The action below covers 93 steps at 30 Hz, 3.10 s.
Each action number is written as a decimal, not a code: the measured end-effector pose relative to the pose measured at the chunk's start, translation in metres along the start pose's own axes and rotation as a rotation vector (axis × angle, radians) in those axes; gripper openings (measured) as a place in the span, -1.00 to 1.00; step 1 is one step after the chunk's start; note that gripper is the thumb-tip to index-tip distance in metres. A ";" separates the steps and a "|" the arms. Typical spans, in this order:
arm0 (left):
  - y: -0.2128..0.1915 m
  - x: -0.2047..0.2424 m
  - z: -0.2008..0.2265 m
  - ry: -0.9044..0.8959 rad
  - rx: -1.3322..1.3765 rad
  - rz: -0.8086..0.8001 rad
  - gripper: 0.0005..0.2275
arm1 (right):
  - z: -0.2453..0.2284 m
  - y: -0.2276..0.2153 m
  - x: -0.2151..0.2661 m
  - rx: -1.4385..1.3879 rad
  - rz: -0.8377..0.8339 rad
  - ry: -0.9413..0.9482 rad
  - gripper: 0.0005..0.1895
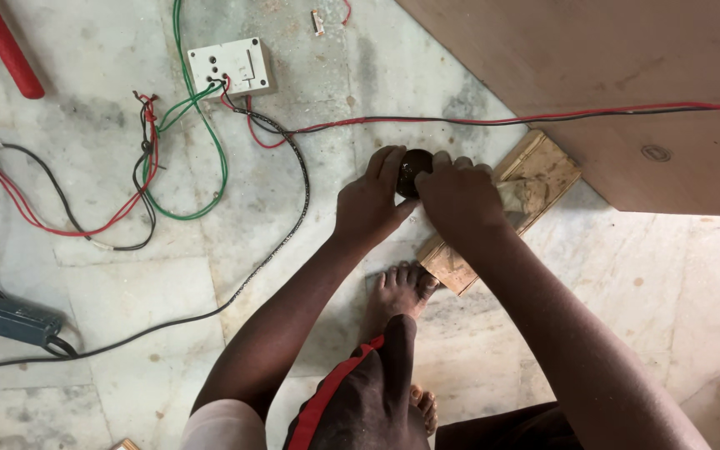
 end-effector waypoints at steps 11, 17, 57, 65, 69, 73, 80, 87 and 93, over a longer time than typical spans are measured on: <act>-0.013 0.002 0.003 -0.033 0.046 -0.017 -0.22 | 0.052 0.043 0.063 -0.962 -0.224 0.328 -0.59; -0.012 0.040 0.008 0.052 0.123 0.167 -0.41 | 0.064 0.140 0.146 -1.729 -0.158 0.467 -0.63; 0.143 0.068 0.100 0.454 -0.296 -0.629 -0.34 | 0.069 0.160 0.162 -0.805 -0.058 0.539 -0.72; 0.148 0.064 0.086 0.240 -0.182 -0.814 -0.33 | 0.064 0.166 0.145 -0.616 -0.246 0.620 -0.49; 0.133 0.057 0.083 0.320 -0.054 -0.622 -0.09 | 0.057 0.173 0.148 -0.561 -0.174 0.618 -0.48; 0.137 0.044 0.081 0.264 -0.180 -0.748 -0.06 | 0.067 0.183 0.140 -0.480 -0.224 0.611 -0.47; 0.154 0.023 0.070 0.134 -0.173 -0.841 -0.05 | 0.081 0.200 0.130 -0.466 -0.244 0.579 -0.49; 0.124 0.048 0.089 0.286 -0.060 -0.643 0.00 | 0.059 0.196 0.143 -0.451 -0.029 0.575 -0.53; 0.125 0.020 0.096 0.293 -0.094 -0.642 -0.04 | 0.072 0.192 0.137 -0.479 -0.151 0.582 -0.52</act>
Point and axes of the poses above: each hand's wrist, its own x-axis away from the middle knuckle, its own y-axis out of the palm, z = x × y, the point moved 4 cm from there along -x, towards the middle knuckle, and after that the axes turned 10 degrees about x, right-handed, at the moved point
